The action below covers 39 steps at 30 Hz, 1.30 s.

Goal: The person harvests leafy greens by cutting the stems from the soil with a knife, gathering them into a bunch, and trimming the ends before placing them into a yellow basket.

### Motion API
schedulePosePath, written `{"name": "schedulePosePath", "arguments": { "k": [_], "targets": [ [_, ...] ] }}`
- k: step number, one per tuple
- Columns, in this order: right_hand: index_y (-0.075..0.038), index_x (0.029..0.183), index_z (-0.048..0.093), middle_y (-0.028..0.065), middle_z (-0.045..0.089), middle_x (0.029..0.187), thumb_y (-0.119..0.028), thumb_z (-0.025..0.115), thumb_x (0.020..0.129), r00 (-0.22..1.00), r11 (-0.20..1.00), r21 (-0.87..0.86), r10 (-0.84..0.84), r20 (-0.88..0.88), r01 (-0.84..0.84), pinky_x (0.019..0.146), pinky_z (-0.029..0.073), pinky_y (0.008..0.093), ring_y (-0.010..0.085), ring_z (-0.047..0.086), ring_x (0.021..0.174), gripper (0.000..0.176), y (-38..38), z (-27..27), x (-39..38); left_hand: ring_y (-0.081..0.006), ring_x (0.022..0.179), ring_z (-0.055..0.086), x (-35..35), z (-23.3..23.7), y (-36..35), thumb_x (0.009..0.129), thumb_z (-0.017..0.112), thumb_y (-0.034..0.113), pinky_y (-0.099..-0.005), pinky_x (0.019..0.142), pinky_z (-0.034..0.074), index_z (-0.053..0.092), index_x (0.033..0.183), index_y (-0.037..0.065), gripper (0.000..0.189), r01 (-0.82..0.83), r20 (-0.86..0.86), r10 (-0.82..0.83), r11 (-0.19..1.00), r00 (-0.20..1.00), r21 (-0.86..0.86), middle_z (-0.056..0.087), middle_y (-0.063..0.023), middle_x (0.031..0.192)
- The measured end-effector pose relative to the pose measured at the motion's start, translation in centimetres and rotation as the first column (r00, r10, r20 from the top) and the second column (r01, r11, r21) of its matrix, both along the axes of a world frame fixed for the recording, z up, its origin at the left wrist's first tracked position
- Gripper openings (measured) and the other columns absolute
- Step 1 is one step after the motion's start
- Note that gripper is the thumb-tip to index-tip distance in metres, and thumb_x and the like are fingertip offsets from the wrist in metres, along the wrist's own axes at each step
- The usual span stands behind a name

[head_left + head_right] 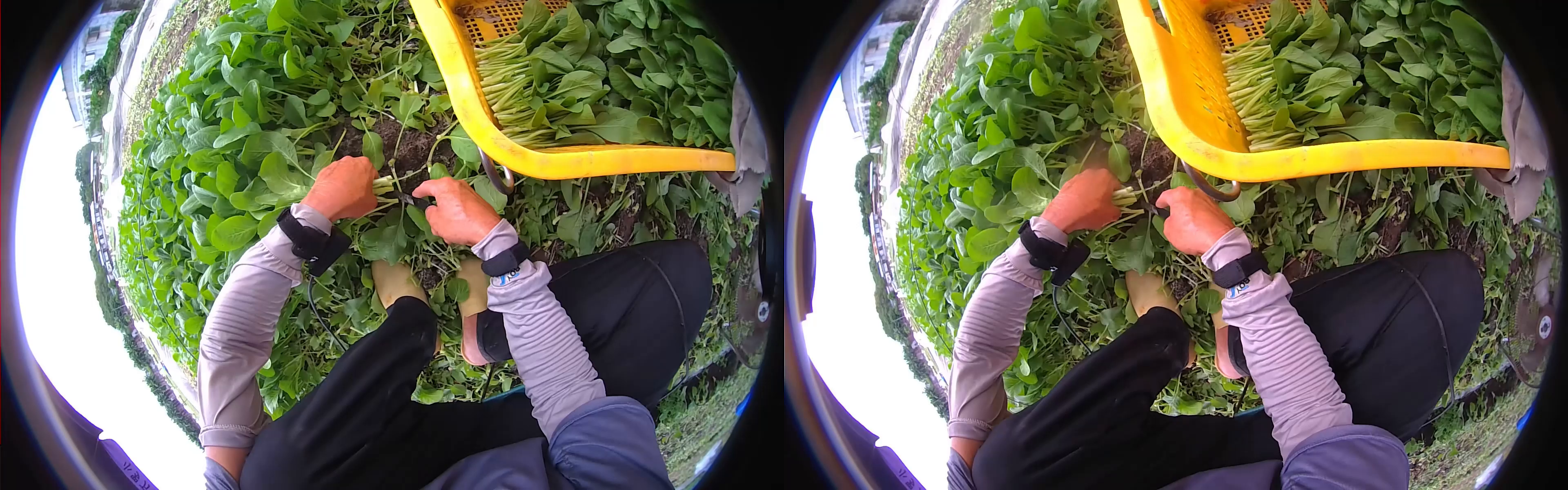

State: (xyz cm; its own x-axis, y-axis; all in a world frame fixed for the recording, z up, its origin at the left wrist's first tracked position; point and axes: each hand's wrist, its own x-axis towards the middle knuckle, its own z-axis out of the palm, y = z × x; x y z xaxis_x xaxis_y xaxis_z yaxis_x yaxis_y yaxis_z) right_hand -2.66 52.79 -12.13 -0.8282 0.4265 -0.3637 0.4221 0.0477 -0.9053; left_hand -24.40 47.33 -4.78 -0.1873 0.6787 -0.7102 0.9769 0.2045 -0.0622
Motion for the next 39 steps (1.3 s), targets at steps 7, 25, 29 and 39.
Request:
{"name": "schedulePosePath", "arguments": {
  "k": [7, 25, 29, 39],
  "targets": [
    [0.0, 0.13, 0.071, 0.0152, 0.075, 0.08, -0.014, 0.062, 0.093, 0.985, 0.996, 0.077, -0.026, -0.172, 0.04, 0.072, 0.059, 0.038, 0.0204, 0.071, 0.066, 0.04, 2.1, -1.0, 0.8, -0.008, 0.084, 0.062, -4.1, 9.1, 2.1, 0.087, 0.079, 0.018, -0.0292, 0.077, 0.05, 0.074, 0.112, 0.005, 0.029, -0.529, 0.623, 0.373, 0.845, 0.688, 0.077, 0.068, 0.0043, 0.092],
    [0.008, 0.119, 0.07, 0.0316, 0.075, 0.096, -0.007, 0.06, 0.086, 0.931, 0.935, -0.125, -0.347, -0.113, 0.333, 0.089, 0.059, 0.048, 0.0431, 0.076, 0.087, 0.038, 3.5, 1.9, -12.7, -0.0459, 0.088, 0.071, -8.2, 2.8, 4.6, 0.086, 0.066, 0.01, -0.0536, 0.078, 0.057, 0.07, 0.092, 0.001, 0.012, 0.055, -0.07, -0.022, 0.85, 0.997, 0.524, 0.073, -0.0237, 0.09],
    [0.009, 0.112, 0.073, 0.0333, 0.074, 0.098, -0.008, 0.065, 0.084, 0.94, 0.942, 0.057, -0.324, -0.106, 0.331, 0.093, 0.059, 0.0469, 0.0438, 0.075, 0.098, 0.034, 4.4, 1.0, -16.2, -0.0463, 0.089, 0.071, -10.9, -1.5, 3.8, 0.084, 0.066, 0.008, -0.0534, 0.079, 0.058, 0.069, 0.089, 0.003, 0.008, 0.037, -0.179, 0.06, 0.869, 0.982, 0.493, 0.073, -0.0238, 0.09],
    [0.007, 0.11, 0.074, 0.0248, 0.078, 0.091, -0.005, 0.069, 0.088, 0.99, 0.97, 0.205, -0.139, 0.024, 0.131, 0.084, 0.062, 0.0446, 0.0369, 0.078, 0.094, 0.025, 4.6, 1.5, -16.8, -0.0458, 0.09, 0.071, -10.0, 3.4, 2.7, 0.081, 0.068, 0.006, -0.0515, 0.079, 0.057, 0.072, 0.099, 0.002, 0.019, -0.074, 0.033, 0.069, 0.751, 0.997, 0.656, 0.074, -0.024, 0.092]
  ]
}}
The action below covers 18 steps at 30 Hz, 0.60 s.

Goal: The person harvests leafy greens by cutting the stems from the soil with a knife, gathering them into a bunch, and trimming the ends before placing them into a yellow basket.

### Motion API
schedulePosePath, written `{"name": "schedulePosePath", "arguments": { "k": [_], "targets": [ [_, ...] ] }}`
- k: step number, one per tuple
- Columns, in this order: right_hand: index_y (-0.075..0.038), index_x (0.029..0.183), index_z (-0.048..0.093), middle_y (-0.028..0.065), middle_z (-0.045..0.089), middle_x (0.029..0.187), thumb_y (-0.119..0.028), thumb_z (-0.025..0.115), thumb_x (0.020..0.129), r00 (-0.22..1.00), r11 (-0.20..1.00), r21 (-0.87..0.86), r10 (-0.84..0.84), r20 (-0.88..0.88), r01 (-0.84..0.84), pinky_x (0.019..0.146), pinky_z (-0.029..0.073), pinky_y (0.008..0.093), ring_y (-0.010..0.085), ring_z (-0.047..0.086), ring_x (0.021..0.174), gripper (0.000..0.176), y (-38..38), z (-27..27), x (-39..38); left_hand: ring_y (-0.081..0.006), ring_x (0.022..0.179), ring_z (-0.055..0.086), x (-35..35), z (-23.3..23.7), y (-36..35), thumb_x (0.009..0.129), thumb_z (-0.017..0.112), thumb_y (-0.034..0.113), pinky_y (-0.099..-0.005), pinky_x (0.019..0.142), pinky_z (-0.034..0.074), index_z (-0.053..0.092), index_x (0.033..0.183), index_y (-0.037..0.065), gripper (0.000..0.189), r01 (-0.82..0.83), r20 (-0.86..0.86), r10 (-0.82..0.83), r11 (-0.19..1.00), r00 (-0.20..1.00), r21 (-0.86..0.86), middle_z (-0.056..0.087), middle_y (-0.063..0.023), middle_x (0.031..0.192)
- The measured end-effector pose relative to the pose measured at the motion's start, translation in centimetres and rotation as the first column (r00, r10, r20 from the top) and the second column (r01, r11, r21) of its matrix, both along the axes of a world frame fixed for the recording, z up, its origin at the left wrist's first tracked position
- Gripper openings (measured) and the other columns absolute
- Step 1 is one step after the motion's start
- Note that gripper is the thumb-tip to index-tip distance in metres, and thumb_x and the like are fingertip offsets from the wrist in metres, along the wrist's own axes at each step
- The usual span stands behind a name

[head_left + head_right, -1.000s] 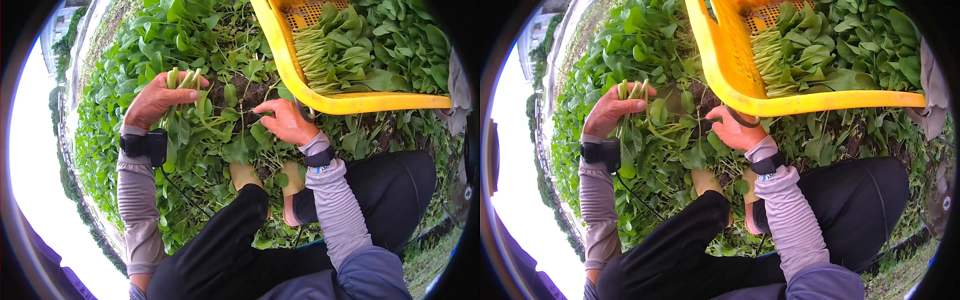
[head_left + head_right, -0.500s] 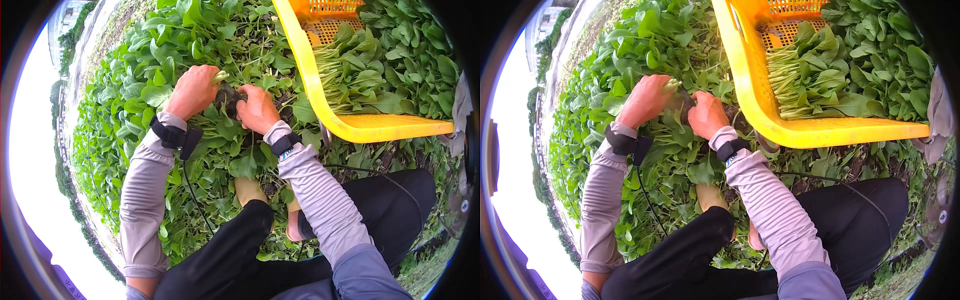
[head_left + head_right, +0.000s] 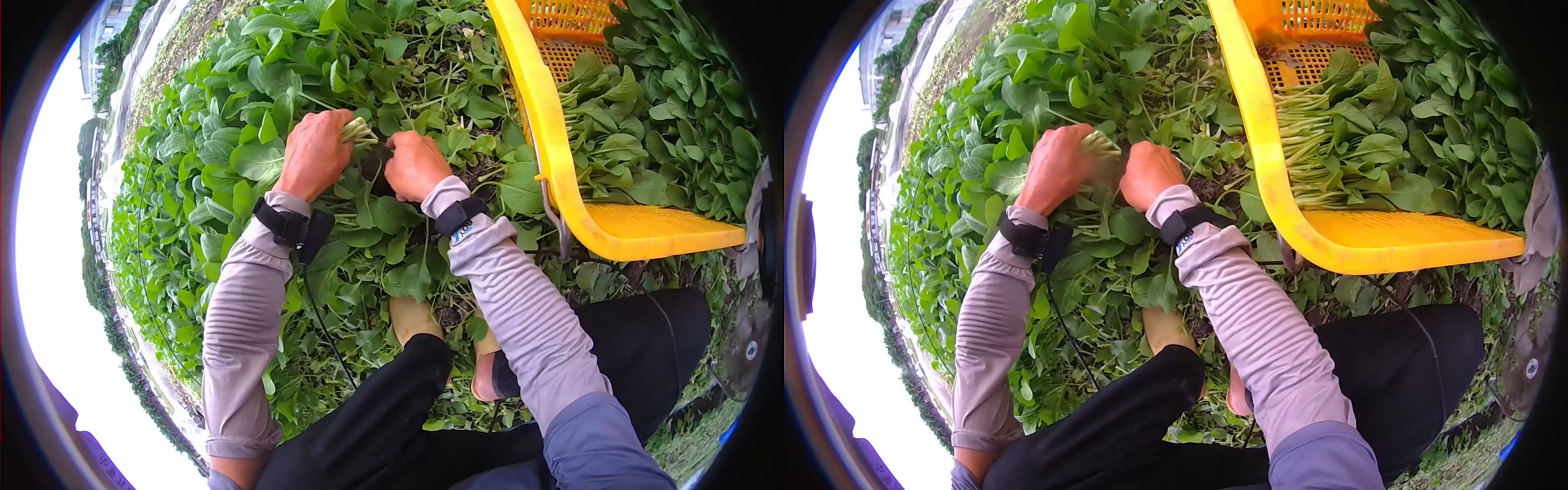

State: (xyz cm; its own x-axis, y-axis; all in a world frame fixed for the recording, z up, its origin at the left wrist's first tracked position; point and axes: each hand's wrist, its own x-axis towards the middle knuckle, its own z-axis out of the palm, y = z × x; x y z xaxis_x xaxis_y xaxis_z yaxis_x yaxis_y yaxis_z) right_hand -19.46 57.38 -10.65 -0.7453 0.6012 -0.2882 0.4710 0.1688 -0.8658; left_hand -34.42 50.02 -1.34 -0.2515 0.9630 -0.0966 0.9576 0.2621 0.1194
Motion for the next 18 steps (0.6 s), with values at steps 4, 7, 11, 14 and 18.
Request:
{"name": "schedulePosePath", "arguments": {
  "k": [4, 7, 11, 14, 18],
  "targets": [
    [0.002, 0.108, 0.072, 0.0079, 0.073, 0.081, -0.008, 0.07, 0.096, 0.822, 0.68, -0.713, -0.499, -0.276, 0.173, 0.064, 0.056, 0.0303, 0.0149, 0.071, 0.074, 0.016, -1.5, 1.3, 4.6, -0.0441, 0.091, 0.071, 2.9, 5.4, -0.1, 0.081, 0.073, 0.01, -0.05, 0.083, 0.056, 0.073, 0.103, 0.001, 0.024, -0.079, 0.208, 0.076, 0.997, 0.975, 0.004, 0.073, -0.0227, 0.09],
    [-0.001, 0.105, 0.072, -0.0017, 0.067, 0.079, -0.013, 0.074, 0.097, 0.647, 0.636, -0.77, -0.611, -0.456, 0.058, 0.057, 0.048, 0.024, 0.0061, 0.061, 0.068, 0.014, -2.6, 3.8, 6.3, -0.0398, 0.086, 0.07, 5.7, 8.2, -0.7, 0.08, 0.077, 0.01, -0.0454, 0.081, 0.055, 0.073, 0.104, 0.001, 0.027, -0.07, 0.263, 0.069, 0.998, 0.962, -0.006, 0.073, -0.0184, 0.087],
    [-0.002, 0.103, 0.072, -0.0053, 0.064, 0.079, -0.018, 0.077, 0.097, 0.644, 0.654, -0.756, -0.581, -0.497, 0.007, 0.057, 0.044, 0.0219, 0.0027, 0.056, 0.067, 0.017, -3.0, 6.1, 8.2, -0.0357, 0.096, 0.068, 9.8, 9.2, -1.5, 0.081, 0.079, 0.011, -0.0433, 0.087, 0.053, 0.072, 0.107, 0.002, 0.029, 0.082, 0.111, -0.096, 0.989, 0.989, 0.124, 0.068, -0.016, 0.096],
    [-0.001, 0.111, 0.071, -0.0004, 0.067, 0.08, -0.018, 0.075, 0.099, 0.755, 0.579, -0.815, -0.524, -0.394, -0.023, 0.056, 0.045, 0.0224, 0.0061, 0.058, 0.064, 0.022, -3.0, 6.5, 9.6, -0.0377, 0.099, 0.065, 9.4, 9.0, -2.2, 0.083, 0.079, 0.015, -0.0465, 0.088, 0.051, 0.071, 0.105, 0.002, 0.027, 0.148, 0.122, -0.152, 0.988, 0.981, 0.041, 0.066, -0.0155, 0.093],
    [0.005, 0.124, 0.065, 0.0138, 0.07, 0.079, -0.008, 0.066, 0.095, 0.851, 0.922, -0.066, -0.378, -0.365, 0.381, 0.062, 0.054, 0.0356, 0.0211, 0.066, 0.064, 0.032, -4.3, 3.0, 10.0, -0.039, 0.095, 0.063, 12.1, 11.9, -2.9, 0.086, 0.08, 0.02, -0.0489, 0.086, 0.049, 0.072, 0.101, 0.003, 0.024, -0.066, -0.067, 0.062, 0.997, 0.996, -0.05, 0.066, -0.016, 0.09]
  ]
}}
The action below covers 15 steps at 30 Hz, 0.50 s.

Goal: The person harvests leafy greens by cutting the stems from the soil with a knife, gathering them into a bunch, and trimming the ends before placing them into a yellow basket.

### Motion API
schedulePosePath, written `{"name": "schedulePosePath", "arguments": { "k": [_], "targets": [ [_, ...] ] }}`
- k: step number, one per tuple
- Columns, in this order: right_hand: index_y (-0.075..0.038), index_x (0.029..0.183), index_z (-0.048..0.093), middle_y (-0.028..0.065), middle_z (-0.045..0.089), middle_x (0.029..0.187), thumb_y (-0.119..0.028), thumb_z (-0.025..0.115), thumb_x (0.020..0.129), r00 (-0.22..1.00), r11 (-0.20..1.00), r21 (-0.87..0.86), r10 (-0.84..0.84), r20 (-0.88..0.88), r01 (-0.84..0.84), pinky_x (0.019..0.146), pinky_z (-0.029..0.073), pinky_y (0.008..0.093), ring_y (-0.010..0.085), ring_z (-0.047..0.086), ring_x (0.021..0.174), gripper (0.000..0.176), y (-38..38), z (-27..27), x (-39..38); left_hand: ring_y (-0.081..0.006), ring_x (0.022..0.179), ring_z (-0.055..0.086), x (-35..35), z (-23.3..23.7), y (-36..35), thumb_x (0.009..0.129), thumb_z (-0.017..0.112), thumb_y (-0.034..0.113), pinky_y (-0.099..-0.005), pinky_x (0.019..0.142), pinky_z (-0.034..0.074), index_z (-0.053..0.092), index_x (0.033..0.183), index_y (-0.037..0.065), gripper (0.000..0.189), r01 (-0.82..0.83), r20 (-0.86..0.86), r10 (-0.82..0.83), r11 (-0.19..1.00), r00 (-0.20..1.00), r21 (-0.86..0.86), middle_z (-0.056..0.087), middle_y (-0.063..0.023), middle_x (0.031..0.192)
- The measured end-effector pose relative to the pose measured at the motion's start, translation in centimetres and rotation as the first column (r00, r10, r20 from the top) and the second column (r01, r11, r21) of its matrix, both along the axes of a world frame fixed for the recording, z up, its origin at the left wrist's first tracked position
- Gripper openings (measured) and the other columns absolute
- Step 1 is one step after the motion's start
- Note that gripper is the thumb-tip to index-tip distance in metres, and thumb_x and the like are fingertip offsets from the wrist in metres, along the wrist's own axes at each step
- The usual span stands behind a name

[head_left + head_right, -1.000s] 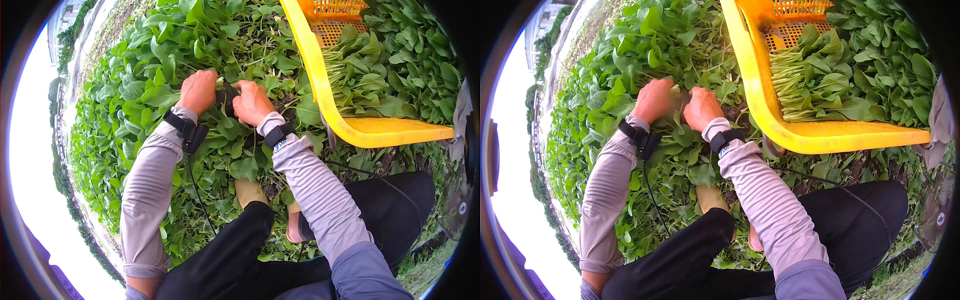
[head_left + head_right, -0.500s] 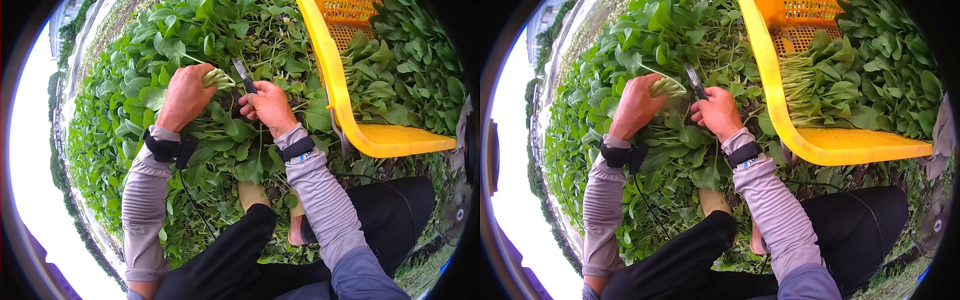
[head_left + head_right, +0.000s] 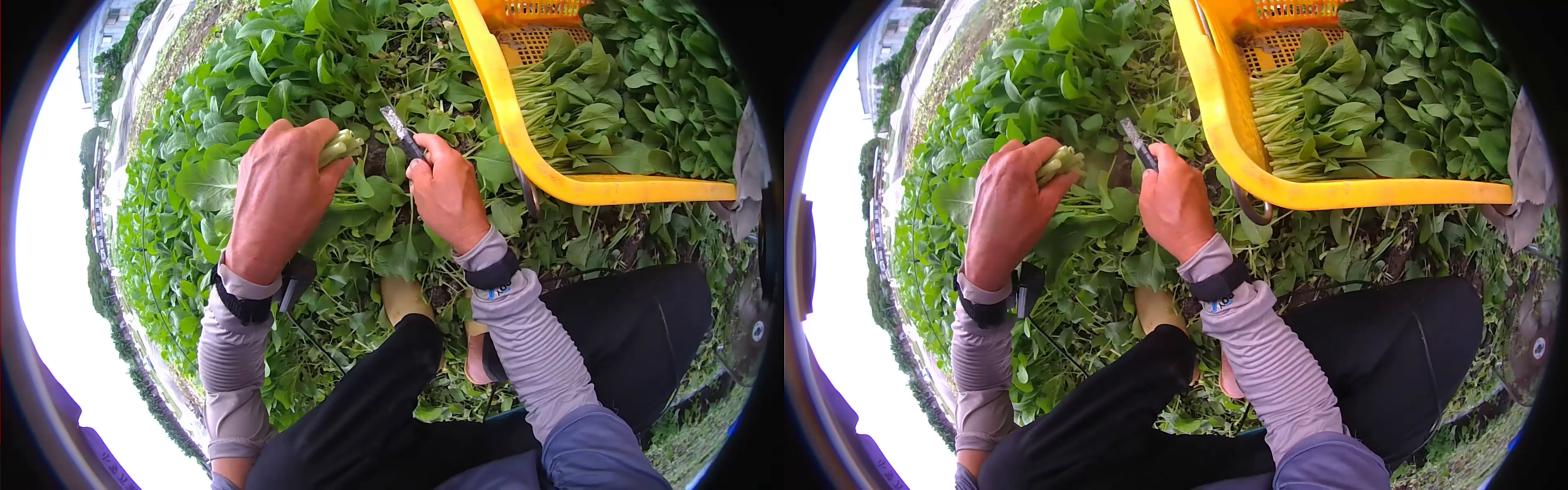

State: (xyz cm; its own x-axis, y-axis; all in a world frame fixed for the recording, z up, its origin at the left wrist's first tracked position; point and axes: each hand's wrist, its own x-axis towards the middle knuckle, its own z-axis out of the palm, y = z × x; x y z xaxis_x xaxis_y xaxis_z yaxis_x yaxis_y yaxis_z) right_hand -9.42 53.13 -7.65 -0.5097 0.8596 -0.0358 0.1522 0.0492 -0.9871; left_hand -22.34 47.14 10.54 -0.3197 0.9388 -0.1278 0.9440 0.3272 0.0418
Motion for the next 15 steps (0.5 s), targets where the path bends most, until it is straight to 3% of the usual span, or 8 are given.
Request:
{"name": "schedulePosePath", "arguments": {
  "k": [1, 2, 5, 6, 8, 9, 14, 15],
  "targets": [
    [0.007, 0.128, 0.061, 0.0246, 0.071, 0.085, -0.003, 0.06, 0.089, 0.999, 0.998, 0.049, 0.041, 0.003, -0.041, 0.075, 0.057, 0.0465, 0.0371, 0.073, 0.076, 0.04, -0.1, 0.2, 0.7, -0.039, 0.094, 0.064, 1.0, 1.1, -0.2, 0.086, 0.08, 0.021, -0.0489, 0.086, 0.049, 0.072, 0.101, 0.003, 0.025, 0.063, -0.064, -0.063, 0.998, 0.996, -0.003, 0.067, -0.0171, 0.091],
    [0.007, 0.128, 0.061, 0.0246, 0.071, 0.085, -0.003, 0.06, 0.089, 0.999, 0.998, 0.039, 0.043, 0.005, -0.043, 0.075, 0.057, 0.0465, 0.0371, 0.073, 0.076, 0.04, -0.5, -0.3, 1.3, -0.0391, 0.093, 0.064, 1.7, 1.8, -0.3, 0.086, 0.08, 0.021, -0.0489, 0.086, 0.049, 0.072, 0.102, 0.002, 0.026, 0.126, -0.126, -0.127, 0.992, 0.984, -0.012, 0.067, -0.0183, 0.093],
    [0.005, 0.114, 0.071, 0.0294, 0.073, 0.1, -0.002, 0.061, 0.083, 0.813, 0.875, 0.003, 0.449, 0.372, -0.484, 0.087, 0.056, 0.0527, 0.0512, 0.069, 0.097, 0.033, -1.3, -2.2, 4.2, -0.0404, 0.096, 0.065, 1.9, 0.9, -0.1, 0.086, 0.076, 0.016, -0.0504, 0.087, 0.05, 0.072, 0.107, 0.002, 0.026, 0.128, 0.169, -0.112, 0.988, 0.979, -0.088, 0.069, -0.0179, 0.095],
    [0.003, 0.107, 0.075, 0.0268, 0.074, 0.098, -0.003, 0.062, 0.082, 0.718, 0.816, -0.047, 0.534, 0.447, -0.577, 0.088, 0.056, 0.051, 0.0487, 0.07, 0.096, 0.029, -1.5, -2.4, 5.9, -0.0412, 0.097, 0.065, 1.6, 0.1, -0.2, 0.086, 0.074, 0.014, -0.0507, 0.087, 0.05, 0.072, 0.109, 0.003, 0.026, 0.151, 0.341, -0.103, 0.982, 0.934, -0.116, 0.069, -0.0178, 0.094],
    [0.001, 0.108, 0.076, 0.0225, 0.075, 0.09, -0.005, 0.063, 0.083, 0.671, 0.741, -0.07, 0.641, 0.374, -0.668, 0.083, 0.058, 0.0462, 0.0431, 0.073, 0.088, 0.029, -0.9, -2.4, 8.8, -0.0443, 0.094, 0.066, 0.3, -3.1, -1.2, 0.084, 0.071, 0.012, -0.0514, 0.083, 0.052, 0.07, 0.109, 0.002, 0.027, 0.216, 0.286, -0.191, 0.975, 0.939, -0.058, 0.069, -0.0207, 0.092],
    [0.001, 0.108, 0.076, 0.0167, 0.074, 0.08, -0.006, 0.064, 0.084, 0.663, 0.725, -0.306, 0.688, 0.294, -0.617, 0.077, 0.059, 0.0412, 0.0363, 0.074, 0.077, 0.028, 0.1, -1.0, 9.0, -0.0453, 0.093, 0.066, -0.7, -4.9, -1.5, 0.083, 0.07, 0.012, -0.0516, 0.081, 0.052, 0.069, 0.108, 0.002, 0.027, 0.28, 0.311, -0.226, 0.95, 0.923, -0.139, 0.068, -0.022, 0.092],
    [0.002, 0.111, 0.073, 0.0242, 0.074, 0.088, -0.007, 0.064, 0.084, 0.968, 0.964, 0.127, 0.215, 0.133, -0.232, 0.08, 0.058, 0.0436, 0.0381, 0.074, 0.083, 0.03, -1.9, -3.5, 4.9, -0.0478, 0.093, 0.066, -2.3, -11.6, -2.8, 0.085, 0.066, 0.011, -0.0567, 0.079, 0.053, 0.065, 0.1, -0.001, 0.019, 0.341, 0.316, -0.263, 0.913, 0.912, -0.223, 0.069, -0.0254, 0.093],
    [0.003, 0.111, 0.074, 0.0259, 0.074, 0.094, -0.006, 0.063, 0.083, 0.917, 0.921, 0.15, 0.319, 0.241, -0.36, 0.086, 0.058, 0.047, 0.0412, 0.074, 0.09, 0.031, -2.4, -4.2, 5.4, -0.049, 0.094, 0.066, -2.6, -12.5, -3.0, 0.086, 0.065, 0.012, -0.0583, 0.081, 0.053, 0.064, 0.096, -0.001, 0.016, 0.277, 0.215, -0.236, 0.942, 0.948, -0.191, 0.069, -0.0263, 0.093]
  ]
}}
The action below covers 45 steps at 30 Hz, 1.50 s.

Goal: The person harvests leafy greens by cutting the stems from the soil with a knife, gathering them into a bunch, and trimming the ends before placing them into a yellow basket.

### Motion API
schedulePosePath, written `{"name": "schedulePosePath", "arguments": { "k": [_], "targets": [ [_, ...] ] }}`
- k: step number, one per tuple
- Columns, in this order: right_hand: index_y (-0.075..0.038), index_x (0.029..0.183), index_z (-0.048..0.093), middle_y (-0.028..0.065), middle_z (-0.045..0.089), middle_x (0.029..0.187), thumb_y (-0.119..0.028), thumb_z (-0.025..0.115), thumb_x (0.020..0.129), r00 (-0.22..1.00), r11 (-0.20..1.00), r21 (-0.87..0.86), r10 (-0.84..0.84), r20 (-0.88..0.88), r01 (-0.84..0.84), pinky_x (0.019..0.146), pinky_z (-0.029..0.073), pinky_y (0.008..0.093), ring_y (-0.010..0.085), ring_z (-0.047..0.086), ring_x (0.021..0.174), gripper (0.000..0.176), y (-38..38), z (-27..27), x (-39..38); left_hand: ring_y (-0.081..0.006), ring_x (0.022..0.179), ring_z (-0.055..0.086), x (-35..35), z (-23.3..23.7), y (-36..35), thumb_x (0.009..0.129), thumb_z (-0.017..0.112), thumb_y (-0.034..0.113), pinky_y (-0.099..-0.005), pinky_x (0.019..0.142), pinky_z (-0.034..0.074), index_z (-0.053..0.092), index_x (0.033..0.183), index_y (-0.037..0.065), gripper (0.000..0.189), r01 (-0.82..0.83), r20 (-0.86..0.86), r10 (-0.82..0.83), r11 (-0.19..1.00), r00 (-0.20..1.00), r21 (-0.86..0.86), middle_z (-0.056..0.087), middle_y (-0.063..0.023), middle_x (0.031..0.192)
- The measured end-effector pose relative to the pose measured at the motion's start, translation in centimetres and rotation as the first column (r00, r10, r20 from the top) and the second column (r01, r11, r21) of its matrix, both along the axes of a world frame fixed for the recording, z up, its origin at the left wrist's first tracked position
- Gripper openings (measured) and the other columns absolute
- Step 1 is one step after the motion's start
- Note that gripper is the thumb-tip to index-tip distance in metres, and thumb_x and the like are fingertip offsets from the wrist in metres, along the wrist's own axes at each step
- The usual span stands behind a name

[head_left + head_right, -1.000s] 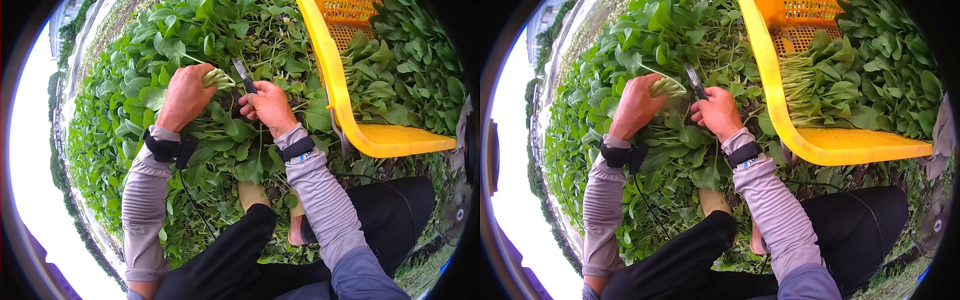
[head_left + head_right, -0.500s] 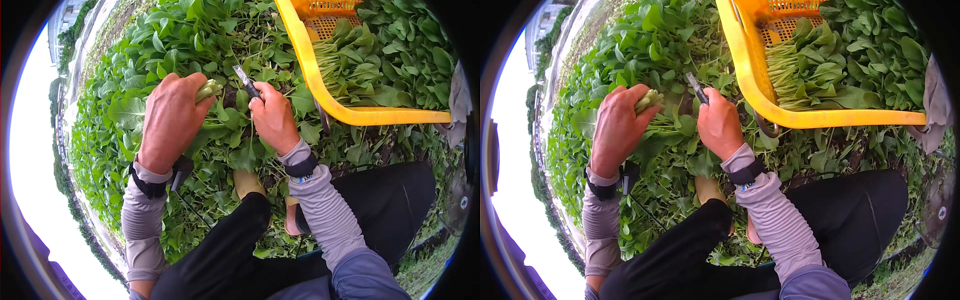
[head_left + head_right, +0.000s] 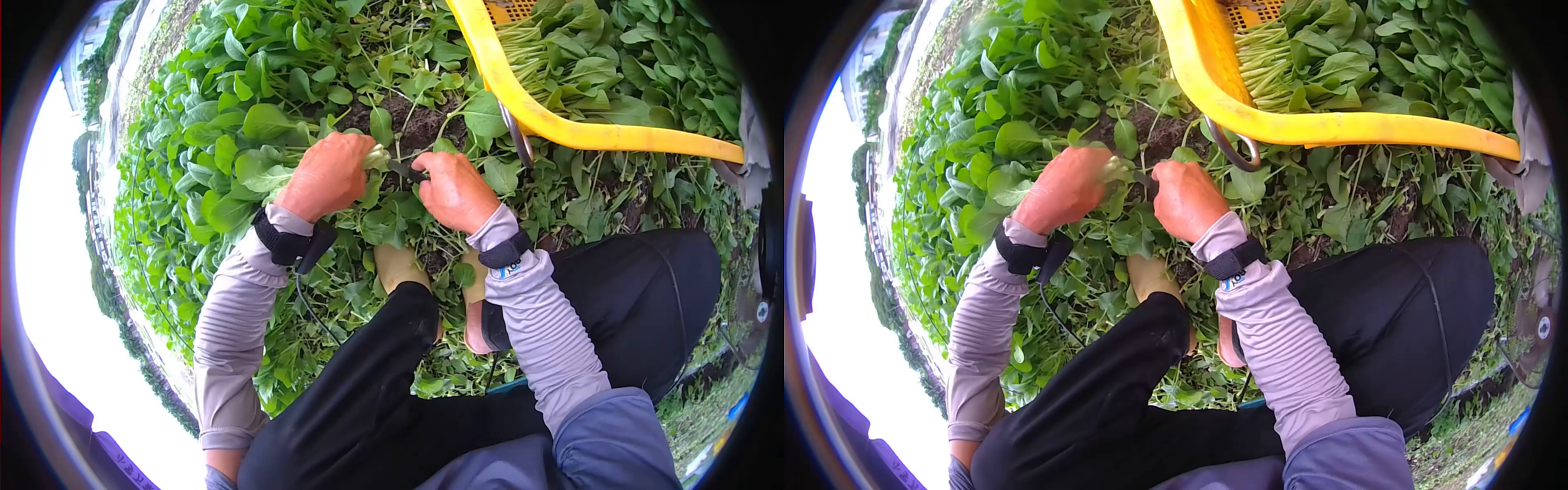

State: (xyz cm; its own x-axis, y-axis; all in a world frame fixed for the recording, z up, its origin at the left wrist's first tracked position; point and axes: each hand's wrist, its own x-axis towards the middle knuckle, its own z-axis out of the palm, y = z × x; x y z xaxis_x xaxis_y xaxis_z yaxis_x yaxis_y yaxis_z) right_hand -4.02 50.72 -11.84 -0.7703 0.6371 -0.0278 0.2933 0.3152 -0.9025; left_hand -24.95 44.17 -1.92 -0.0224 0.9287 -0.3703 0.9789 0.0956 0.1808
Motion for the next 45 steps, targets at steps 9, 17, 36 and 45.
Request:
{"name": "schedulePosePath", "arguments": {
  "k": [9, 17, 36, 45],
  "targets": [
    [0.003, 0.115, 0.072, 0.0257, 0.074, 0.098, -0.006, 0.063, 0.085, 0.999, 0.997, -0.073, 0.019, -0.026, -0.021, 0.09, 0.057, 0.0476, 0.0435, 0.073, 0.093, 0.032, 0.1, 0.3, -1.9, -0.0455, 0.095, 0.071, -1.8, -2.1, 0.6, 0.082, 0.063, 0.006, -0.0541, 0.086, 0.057, 0.069, 0.094, 0.0, 0.015, -0.149, -0.17, 0.124, 0.978, 0.978, -0.143, 0.073, -0.025, 0.093],
    [0.004, 0.113, 0.072, 0.0159, 0.075, 0.088, -0.001, 0.067, 0.084, 0.981, 0.951, -0.287, 0.154, 0.121, -0.113, 0.065, 0.058, 0.0364, 0.0218, 0.073, 0.071, 0.03, 1.8, 1.4, 1.9, -0.046, 0.096, 0.071, -2.1, -1.5, -0.5, 0.079, 0.065, 0.006, -0.0533, 0.088, 0.058, 0.073, 0.099, -0.001, 0.022, -0.176, -0.125, 0.151, 0.96, 0.98, -0.216, 0.074, -0.0266, 0.093],
    [0.003, 0.103, 0.068, 0.0317, 0.069, 0.089, -0.004, 0.064, 0.089, 0.991, 0.946, -0.301, -0.131, -0.013, 0.121, 0.08, 0.056, 0.0557, 0.0514, 0.068, 0.09, 0.016, -1.2, 1.9, -1.3, -0.0043, 0.085, 0.062, -0.3, 10.7, -1.3, 0.093, 0.078, 0.014, -0.0238, 0.08, 0.051, 0.076, 0.105, 0.002, 0.016, -0.526, 0.474, 0.592, 0.803, 0.651, -0.28, 0.073, 0.0027, 0.088],
    [-0.004, 0.127, 0.072, 0.0263, 0.074, 0.107, -0.001, 0.058, 0.084, 0.909, 0.882, -0.294, 0.408, 0.088, -0.367, 0.09, 0.057, 0.0477, 0.044, 0.072, 0.096, 0.045, 3.8, 3.1, 2.9, -0.0087, 0.076, 0.058, 2.0, 14.3, -2.2, 0.09, 0.076, 0.009, -0.0278, 0.073, 0.05, 0.076, 0.11, 0.004, 0.021, -0.521, 0.326, 0.543, 0.839, 0.774, -0.158, 0.067, 0.0029, 0.09]
  ]
}}
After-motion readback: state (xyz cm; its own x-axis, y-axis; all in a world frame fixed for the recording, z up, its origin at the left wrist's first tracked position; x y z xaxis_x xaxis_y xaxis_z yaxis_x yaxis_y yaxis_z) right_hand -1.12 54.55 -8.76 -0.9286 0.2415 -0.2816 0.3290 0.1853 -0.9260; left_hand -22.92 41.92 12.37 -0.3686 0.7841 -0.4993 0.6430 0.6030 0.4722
